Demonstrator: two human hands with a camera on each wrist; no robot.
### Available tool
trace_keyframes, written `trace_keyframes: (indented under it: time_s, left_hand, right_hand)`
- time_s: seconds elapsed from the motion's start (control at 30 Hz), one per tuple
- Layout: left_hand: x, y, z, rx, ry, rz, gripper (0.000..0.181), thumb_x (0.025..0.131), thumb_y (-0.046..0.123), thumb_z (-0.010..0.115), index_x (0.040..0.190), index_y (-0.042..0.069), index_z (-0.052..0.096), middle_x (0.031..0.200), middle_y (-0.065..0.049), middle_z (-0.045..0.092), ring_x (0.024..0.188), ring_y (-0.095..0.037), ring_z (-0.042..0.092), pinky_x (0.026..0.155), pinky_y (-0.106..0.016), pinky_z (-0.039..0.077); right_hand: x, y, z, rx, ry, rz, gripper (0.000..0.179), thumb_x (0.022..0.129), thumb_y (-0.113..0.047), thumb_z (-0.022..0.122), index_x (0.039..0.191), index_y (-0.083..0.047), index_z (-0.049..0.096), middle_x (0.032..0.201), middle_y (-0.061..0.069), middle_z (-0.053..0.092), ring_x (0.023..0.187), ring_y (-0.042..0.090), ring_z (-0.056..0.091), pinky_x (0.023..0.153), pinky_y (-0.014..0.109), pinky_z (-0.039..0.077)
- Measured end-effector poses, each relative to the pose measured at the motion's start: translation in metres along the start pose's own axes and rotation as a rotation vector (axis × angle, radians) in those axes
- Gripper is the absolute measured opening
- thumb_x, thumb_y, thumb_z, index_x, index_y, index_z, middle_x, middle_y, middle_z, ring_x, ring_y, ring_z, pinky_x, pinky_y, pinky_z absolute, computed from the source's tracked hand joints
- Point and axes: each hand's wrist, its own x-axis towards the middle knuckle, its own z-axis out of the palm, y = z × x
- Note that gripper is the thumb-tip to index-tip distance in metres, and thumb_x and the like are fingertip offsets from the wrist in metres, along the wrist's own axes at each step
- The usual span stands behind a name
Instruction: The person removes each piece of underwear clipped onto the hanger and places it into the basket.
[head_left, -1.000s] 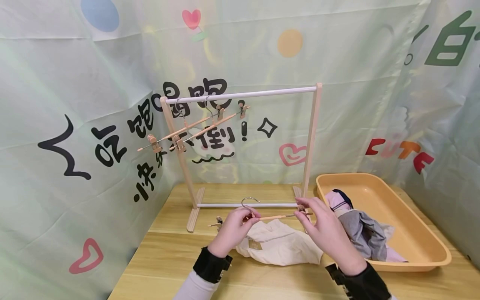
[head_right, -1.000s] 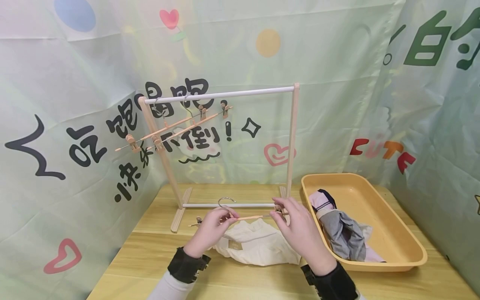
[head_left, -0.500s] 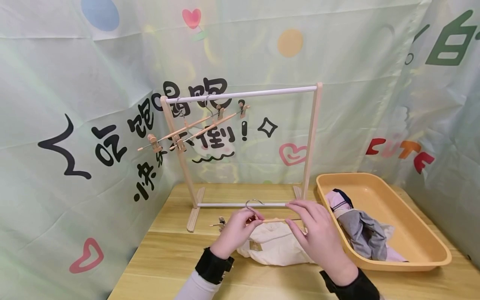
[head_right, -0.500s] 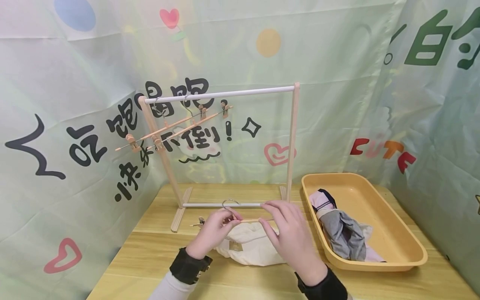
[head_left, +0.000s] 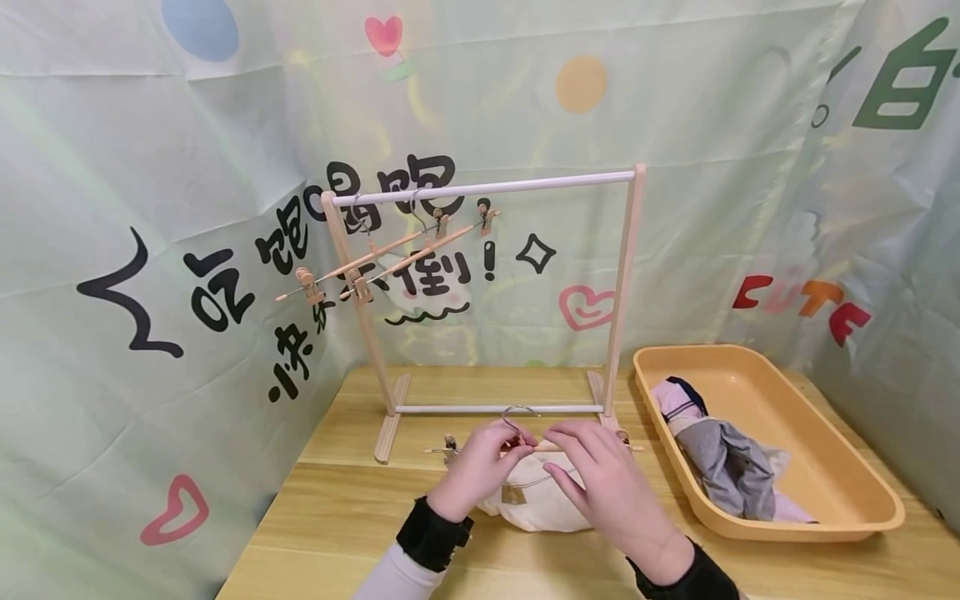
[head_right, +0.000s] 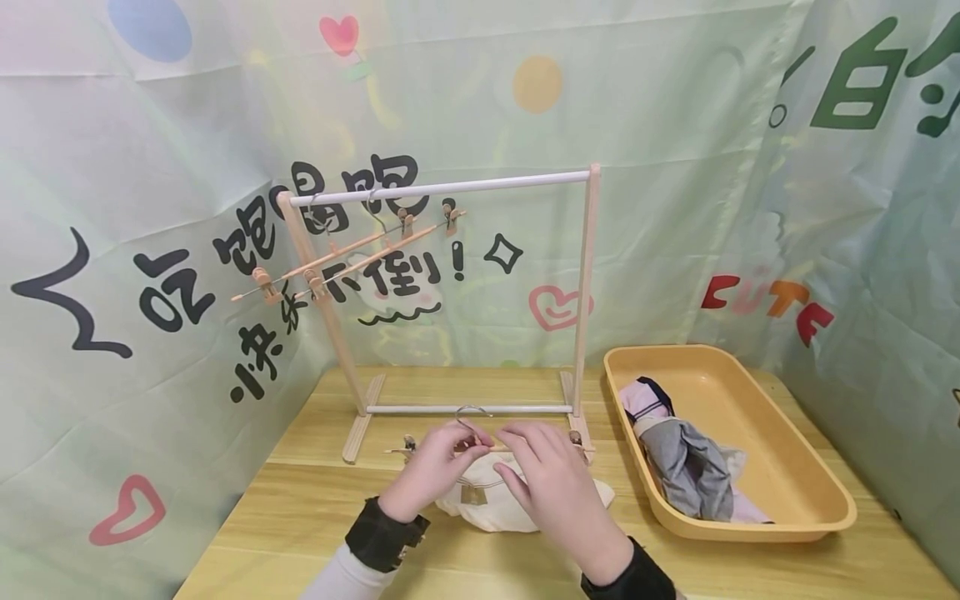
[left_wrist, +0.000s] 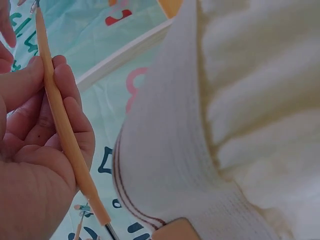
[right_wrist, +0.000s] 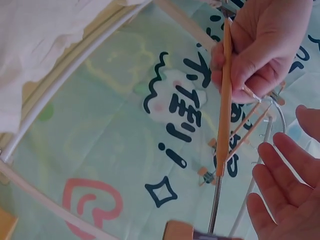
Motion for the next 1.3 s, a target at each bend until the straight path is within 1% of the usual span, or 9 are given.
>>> trace_keyframes:
  time_s: [0.13,0.3,0.43,0.57,0.73,0.97,1.17,1.3]
  left_hand:
    - [0.000,0.002,0.002,0.015,-0.009,0.008,0.007,0.091,0.018,0.063,0.092,0.014,0.069,0.090,0.002,0.067,0.078,-0.002,0.055,0.067,-0.019,0.052]
    - [0.000,0.005,0.005,0.037,-0.016,0.025,0.007,0.091,0.018,0.063,0.091,0.015,0.069,0.090,0.002,0.067,0.077,-0.002,0.054,0.064,-0.016,0.050]
    - [-0.001,0.005,0.007,0.030,-0.019,0.027,0.006,0.090,0.019,0.063,0.091,0.016,0.069,0.090,0.002,0.067,0.077,-0.001,0.054,0.065,-0.016,0.050]
    - [-0.001,0.006,0.008,0.002,-0.019,0.029,0.005,0.090,0.019,0.064,0.091,0.015,0.067,0.089,0.002,0.067,0.075,0.000,0.054,0.064,-0.015,0.050]
    - [-0.001,0.009,0.007,-0.038,-0.028,0.015,0.004,0.089,0.018,0.065,0.093,0.016,0.063,0.089,0.002,0.068,0.076,0.001,0.055,0.066,-0.017,0.052]
    - [-0.001,0.010,0.009,-0.038,-0.025,0.018,0.008,0.088,0.017,0.066,0.094,0.014,0.062,0.086,0.002,0.068,0.077,0.001,0.056,0.065,-0.016,0.052]
    - [-0.001,0.012,0.008,-0.049,-0.033,0.005,0.010,0.086,0.016,0.068,0.093,0.013,0.061,0.086,0.001,0.068,0.078,0.001,0.057,0.064,-0.016,0.052]
    - [-0.001,0.012,0.008,-0.022,-0.036,0.012,0.010,0.086,0.016,0.068,0.094,0.013,0.062,0.087,0.001,0.068,0.078,0.001,0.057,0.064,-0.015,0.052]
  right_hand:
    - [-0.003,-0.003,0.003,-0.008,-0.052,0.021,0.036,0.088,-0.027,0.065,0.116,-0.005,0.063,0.112,0.008,0.063,0.104,0.024,0.055,0.088,0.045,0.049]
    - [-0.006,-0.003,0.005,-0.013,-0.135,0.079,0.040,0.084,-0.023,0.070,0.118,-0.005,0.061,0.114,0.008,0.062,0.106,0.023,0.055,0.088,0.044,0.050]
    - [-0.009,-0.003,0.006,-0.015,-0.171,0.117,0.040,0.084,-0.022,0.071,0.118,-0.004,0.060,0.114,0.010,0.062,0.105,0.024,0.055,0.087,0.045,0.051]
    - [-0.011,-0.002,0.008,-0.024,-0.198,0.141,0.041,0.085,-0.022,0.070,0.120,-0.004,0.059,0.113,0.009,0.062,0.103,0.024,0.056,0.086,0.044,0.052]
    - [-0.014,0.000,0.013,-0.034,-0.200,0.148,0.042,0.082,-0.020,0.072,0.119,-0.004,0.060,0.109,0.007,0.063,0.098,0.022,0.059,0.080,0.041,0.055]
    - [-0.017,0.002,0.019,-0.052,-0.178,0.161,0.042,0.079,-0.019,0.076,0.116,-0.005,0.062,0.101,0.005,0.065,0.091,0.018,0.061,0.073,0.038,0.057]
    - [-0.018,0.002,0.023,-0.040,-0.163,0.164,0.037,0.077,-0.018,0.077,0.110,-0.008,0.065,0.092,0.001,0.065,0.080,0.012,0.060,0.064,0.033,0.056]
    - [-0.019,0.003,0.024,-0.030,-0.152,0.182,0.027,0.077,-0.017,0.076,0.102,-0.010,0.067,0.086,-0.001,0.065,0.076,0.010,0.059,0.060,0.031,0.055]
